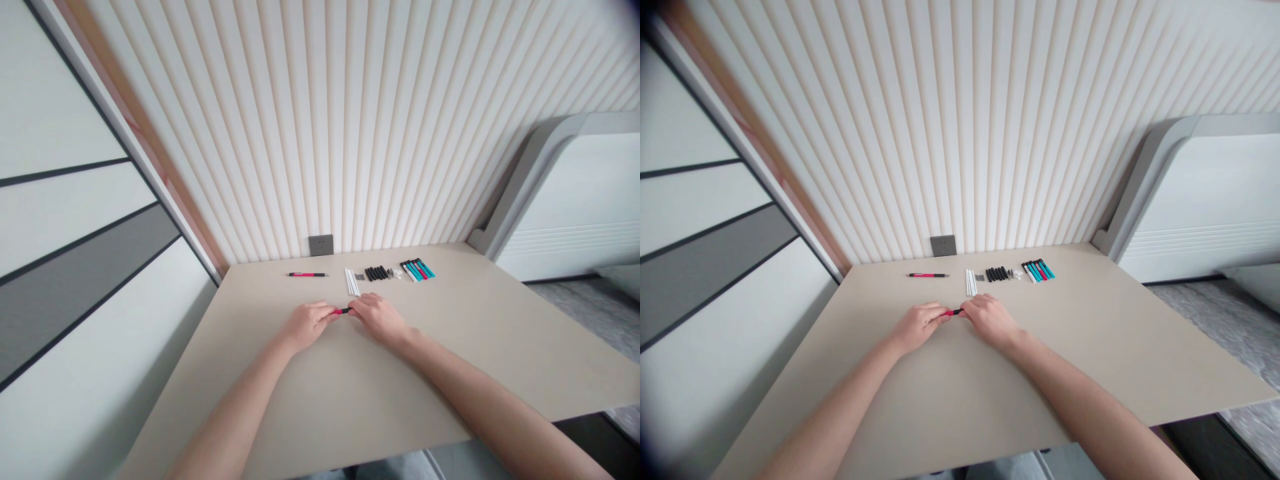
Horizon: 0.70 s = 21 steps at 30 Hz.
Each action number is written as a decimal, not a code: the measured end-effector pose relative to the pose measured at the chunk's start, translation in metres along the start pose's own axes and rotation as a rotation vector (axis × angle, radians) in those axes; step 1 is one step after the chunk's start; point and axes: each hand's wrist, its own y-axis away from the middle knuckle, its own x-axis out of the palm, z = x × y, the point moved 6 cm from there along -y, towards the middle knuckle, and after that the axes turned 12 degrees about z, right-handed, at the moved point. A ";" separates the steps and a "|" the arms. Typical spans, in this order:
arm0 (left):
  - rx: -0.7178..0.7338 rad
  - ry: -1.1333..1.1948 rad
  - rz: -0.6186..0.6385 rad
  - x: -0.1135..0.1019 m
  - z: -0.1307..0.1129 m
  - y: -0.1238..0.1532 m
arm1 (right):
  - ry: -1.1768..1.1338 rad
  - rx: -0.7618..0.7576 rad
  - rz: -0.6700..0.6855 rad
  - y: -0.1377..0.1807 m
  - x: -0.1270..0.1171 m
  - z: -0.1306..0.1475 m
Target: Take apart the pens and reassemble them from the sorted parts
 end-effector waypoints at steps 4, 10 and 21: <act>-0.009 0.268 0.065 0.000 0.004 0.001 | 0.136 -0.119 -0.035 0.001 -0.007 0.013; -0.039 -0.098 -0.066 -0.008 0.002 0.007 | -0.063 -0.084 -0.068 0.001 -0.008 0.011; -0.012 -0.384 -0.132 -0.006 -0.005 0.006 | -0.355 0.038 -0.104 0.001 -0.002 -0.007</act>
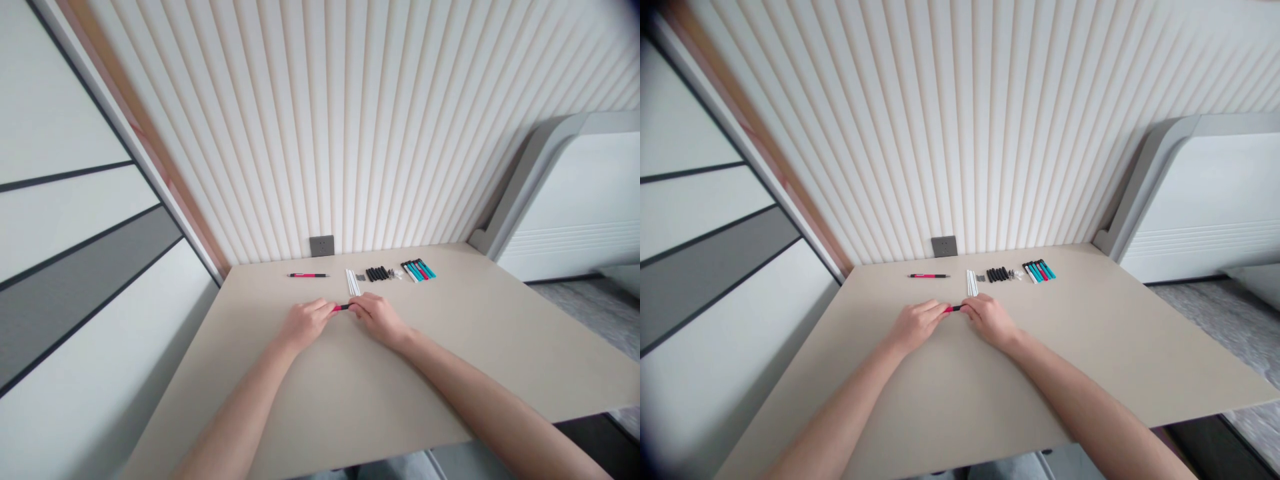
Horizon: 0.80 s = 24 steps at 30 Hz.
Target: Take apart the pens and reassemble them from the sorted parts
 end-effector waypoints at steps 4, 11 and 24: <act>0.003 0.152 0.017 0.002 0.002 0.001 | 0.062 -0.061 -0.045 0.002 -0.005 0.008; -0.007 0.091 0.002 0.002 0.004 0.002 | -0.051 -0.018 0.032 0.000 -0.002 0.005; -0.047 0.284 0.087 0.006 0.002 -0.002 | 0.021 -0.023 0.020 0.001 -0.008 0.005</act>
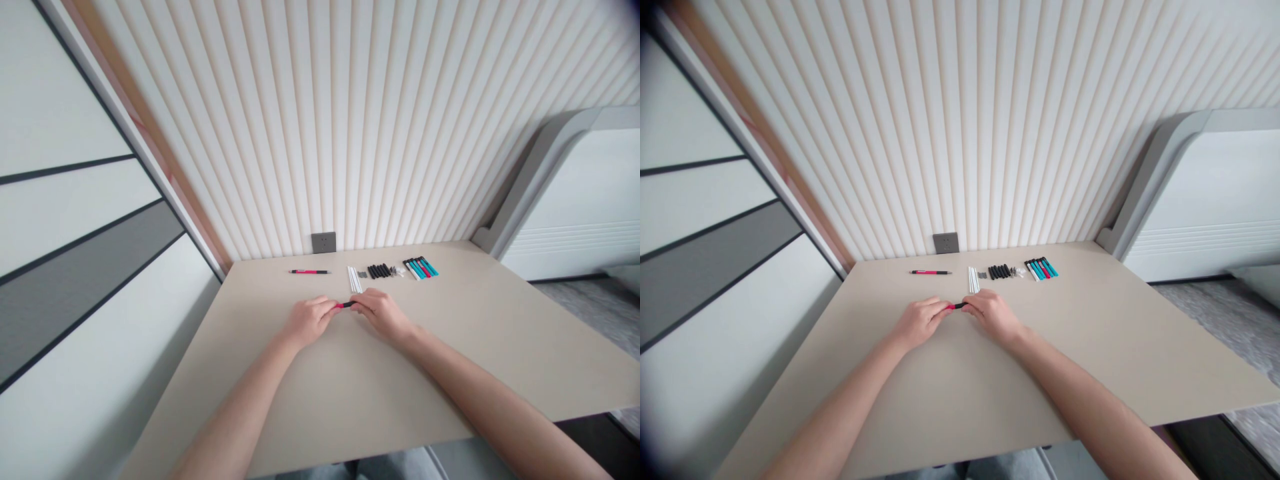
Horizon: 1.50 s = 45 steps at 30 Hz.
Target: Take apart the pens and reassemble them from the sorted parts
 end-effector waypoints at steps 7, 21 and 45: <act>-0.056 0.081 0.019 0.001 0.007 0.001 | 0.015 -0.044 -0.041 0.001 0.000 -0.001; -0.067 -0.158 -0.004 0.003 0.005 0.002 | -0.148 0.092 -0.038 -0.001 0.007 -0.021; -0.149 -0.113 -0.023 0.002 0.011 0.001 | -0.172 0.102 -0.005 -0.001 0.007 -0.026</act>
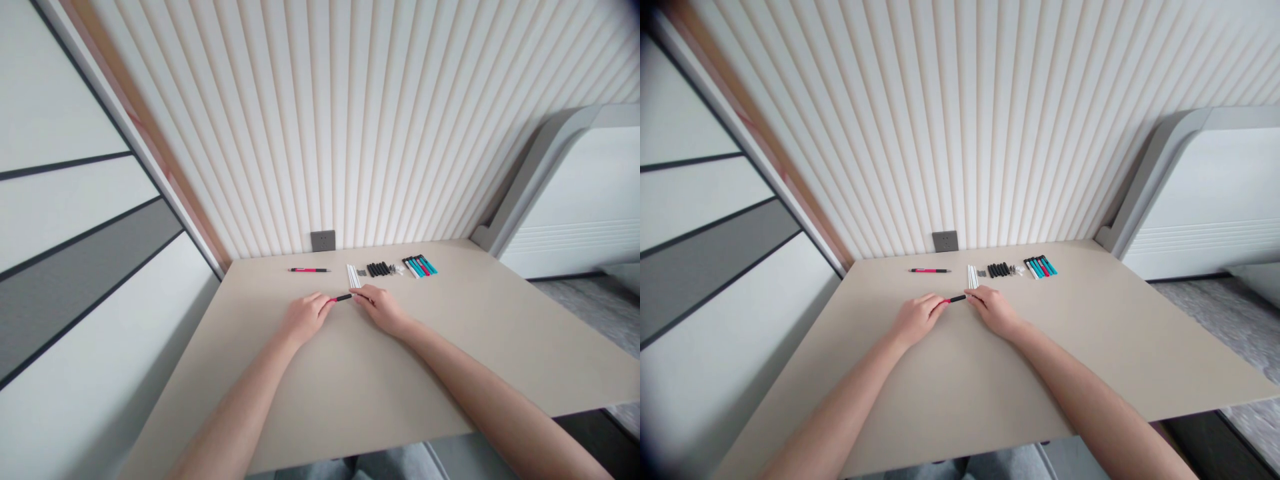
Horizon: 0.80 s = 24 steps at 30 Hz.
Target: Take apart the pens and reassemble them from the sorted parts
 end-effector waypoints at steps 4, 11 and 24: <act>-0.038 0.023 -0.015 0.000 0.004 0.000 | 0.038 0.121 -0.065 0.001 -0.013 -0.017; -0.021 0.043 -0.003 0.001 0.003 -0.001 | 0.202 0.401 -0.189 0.016 -0.066 -0.075; -0.065 0.020 0.070 0.001 0.002 -0.001 | 0.381 0.563 -0.075 0.023 -0.073 -0.112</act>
